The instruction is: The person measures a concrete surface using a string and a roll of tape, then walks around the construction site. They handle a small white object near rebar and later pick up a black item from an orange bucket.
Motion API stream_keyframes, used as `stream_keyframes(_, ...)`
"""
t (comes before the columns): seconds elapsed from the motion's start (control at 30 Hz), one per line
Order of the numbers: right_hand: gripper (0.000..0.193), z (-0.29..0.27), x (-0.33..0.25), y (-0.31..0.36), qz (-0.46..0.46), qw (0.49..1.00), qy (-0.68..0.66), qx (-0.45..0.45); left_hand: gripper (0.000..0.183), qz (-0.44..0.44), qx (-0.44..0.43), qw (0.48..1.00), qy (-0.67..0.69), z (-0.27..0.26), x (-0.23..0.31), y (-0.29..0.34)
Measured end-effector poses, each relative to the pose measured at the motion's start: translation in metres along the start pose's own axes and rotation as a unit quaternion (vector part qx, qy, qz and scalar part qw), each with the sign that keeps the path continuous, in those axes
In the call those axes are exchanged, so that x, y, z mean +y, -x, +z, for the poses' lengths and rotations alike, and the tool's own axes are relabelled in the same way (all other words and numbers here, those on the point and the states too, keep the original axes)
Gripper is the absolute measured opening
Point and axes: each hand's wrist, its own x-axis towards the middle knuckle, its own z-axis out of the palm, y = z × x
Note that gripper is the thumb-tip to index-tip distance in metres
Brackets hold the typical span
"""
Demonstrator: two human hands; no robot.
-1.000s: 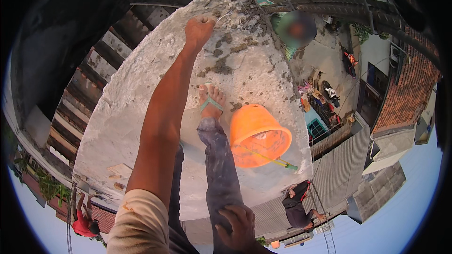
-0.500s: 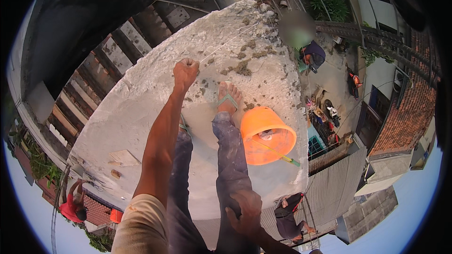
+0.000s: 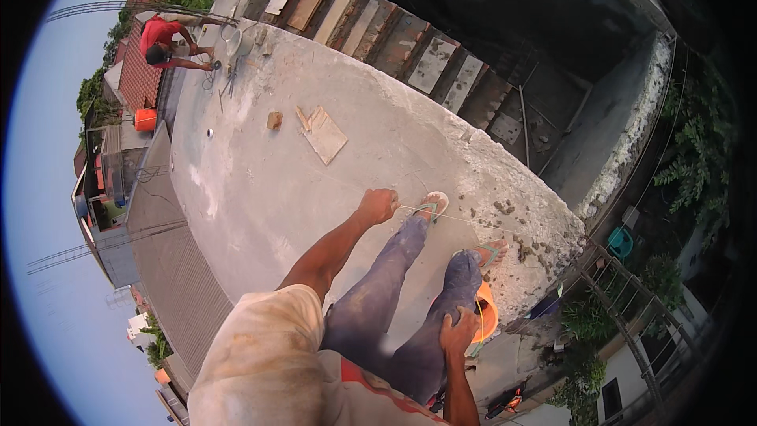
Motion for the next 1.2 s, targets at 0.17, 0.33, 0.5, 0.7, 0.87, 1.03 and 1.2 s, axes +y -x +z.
stream_keyframes(0.17,0.052,0.005,0.001,-0.002,-0.085,0.989,0.101,-0.070,0.019,-0.015,0.071,0.997,-0.024,-0.043,-0.092,0.078)
stream_keyframes(0.33,0.057,-0.013,-0.053,-0.016,-0.108,0.980,0.143,-0.083,0.014,-0.021,0.107,0.994,0.028,-0.059,-0.163,0.148)
stream_keyframes(0.5,0.065,0.017,-0.165,-0.011,-0.257,0.939,0.224,-0.056,0.013,0.007,0.163,0.983,0.081,-0.077,-0.255,0.234)
stream_keyframes(0.7,0.090,0.133,-0.427,0.028,-0.390,0.877,0.276,-0.045,0.012,0.009,0.284,0.951,0.125,-0.104,-0.349,0.307)
stream_keyframes(0.87,0.071,0.234,-0.570,0.044,-0.392,0.867,0.267,-0.154,0.010,-0.020,0.351,0.913,0.206,-0.152,-0.412,0.341)
stream_keyframes(1.03,0.035,0.293,-0.642,0.023,-0.381,0.858,0.242,-0.246,0.015,-0.031,0.401,0.888,0.224,-0.191,-0.488,0.341)
stream_keyframes(1.2,0.033,0.336,-0.725,0.001,-0.359,0.875,0.235,-0.223,0.019,-0.065,0.444,0.867,0.216,-0.219,-0.605,0.302)
